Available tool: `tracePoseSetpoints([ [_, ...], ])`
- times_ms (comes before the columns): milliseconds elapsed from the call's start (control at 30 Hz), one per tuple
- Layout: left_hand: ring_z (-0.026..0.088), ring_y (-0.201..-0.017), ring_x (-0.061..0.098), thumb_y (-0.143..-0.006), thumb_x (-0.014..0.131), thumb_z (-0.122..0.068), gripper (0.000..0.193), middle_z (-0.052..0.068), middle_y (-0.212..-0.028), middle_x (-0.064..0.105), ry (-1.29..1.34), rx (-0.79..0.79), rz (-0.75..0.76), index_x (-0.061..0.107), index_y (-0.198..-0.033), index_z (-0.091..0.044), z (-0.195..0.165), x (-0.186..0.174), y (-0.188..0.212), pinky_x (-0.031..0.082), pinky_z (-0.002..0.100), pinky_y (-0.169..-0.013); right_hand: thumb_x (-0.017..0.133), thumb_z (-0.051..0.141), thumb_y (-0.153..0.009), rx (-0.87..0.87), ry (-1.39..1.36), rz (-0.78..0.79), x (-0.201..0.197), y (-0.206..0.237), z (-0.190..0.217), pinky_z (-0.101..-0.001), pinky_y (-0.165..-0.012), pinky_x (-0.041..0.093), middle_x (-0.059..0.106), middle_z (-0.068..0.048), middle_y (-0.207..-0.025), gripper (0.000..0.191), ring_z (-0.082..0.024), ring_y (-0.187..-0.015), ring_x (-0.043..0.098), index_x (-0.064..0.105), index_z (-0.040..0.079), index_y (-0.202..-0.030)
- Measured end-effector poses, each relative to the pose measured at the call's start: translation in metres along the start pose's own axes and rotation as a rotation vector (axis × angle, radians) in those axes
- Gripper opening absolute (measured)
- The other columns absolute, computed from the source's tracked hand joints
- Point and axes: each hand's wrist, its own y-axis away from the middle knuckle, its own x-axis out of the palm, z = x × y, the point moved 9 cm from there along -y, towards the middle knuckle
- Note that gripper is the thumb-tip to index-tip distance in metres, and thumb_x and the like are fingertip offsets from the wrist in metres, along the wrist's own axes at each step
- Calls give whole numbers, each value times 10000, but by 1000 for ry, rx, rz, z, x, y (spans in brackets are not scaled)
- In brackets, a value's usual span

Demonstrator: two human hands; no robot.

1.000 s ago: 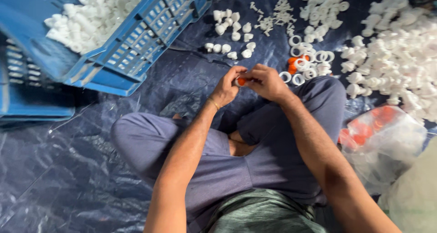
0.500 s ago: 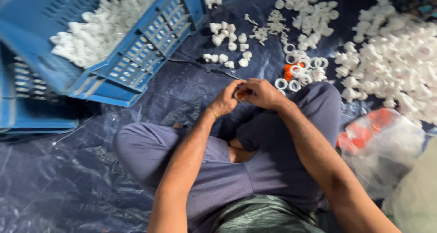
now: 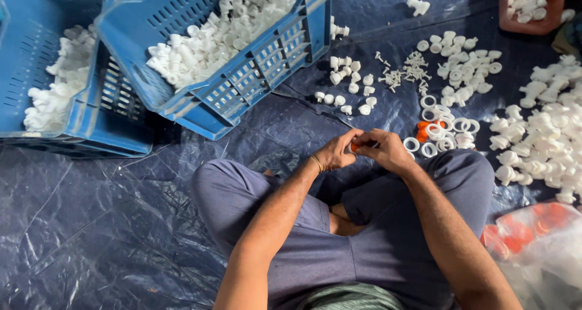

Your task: The person sits on the floor and assembles small white plastic components with orange caps and white rings. They pick up parts from the floor and nearby blue crates, fit the pieces together by hand, and place the assembled units back on the floor.

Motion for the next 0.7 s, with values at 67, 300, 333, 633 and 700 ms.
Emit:
tracePoseSetpoints([
  [67,191,-974,667,-795,672,-121,542,108,-1099,698,-1,50,-10,547,-1320,-70,-7,-3,1,538,312,-850,797,114,-847,69,-88,-13,1,-1,-8,-316,-777,571,772,-64,-956,209,-162,-855,708,758,53,-1043],
  [300,139,-897,582,-892,709,-221,593,98,-1052,671,172,41,-12,507,-1413,-23,-4,-4,-1,495,300,-804,697,38,-861,-166,-52,-18,-1,-2,-3,-289,-761,565,742,-61,-969,209,-138,-879,705,758,7,-1058],
  [333,131,-905,607,-914,678,-225,551,84,-1045,674,269,23,-39,514,-1400,-24,-1,-5,-2,511,287,-816,692,55,-893,-112,-137,-65,-7,-4,-12,-283,-727,556,737,-50,-945,170,-132,-833,683,743,3,-1046],
  [633,83,-845,629,-971,513,-228,346,15,-935,703,494,6,-329,626,-1247,-54,16,-43,0,505,233,-681,713,116,-961,184,-746,-729,-118,26,-85,-236,-521,430,627,-11,-770,106,-102,-612,565,681,27,-1012],
  [700,84,-855,635,-958,519,-217,341,18,-946,709,489,-10,-409,635,-1232,-52,18,-55,1,513,233,-682,715,119,-958,210,-827,-791,-127,33,-88,-231,-534,462,638,-13,-785,103,-94,-624,576,687,34,-1007],
])
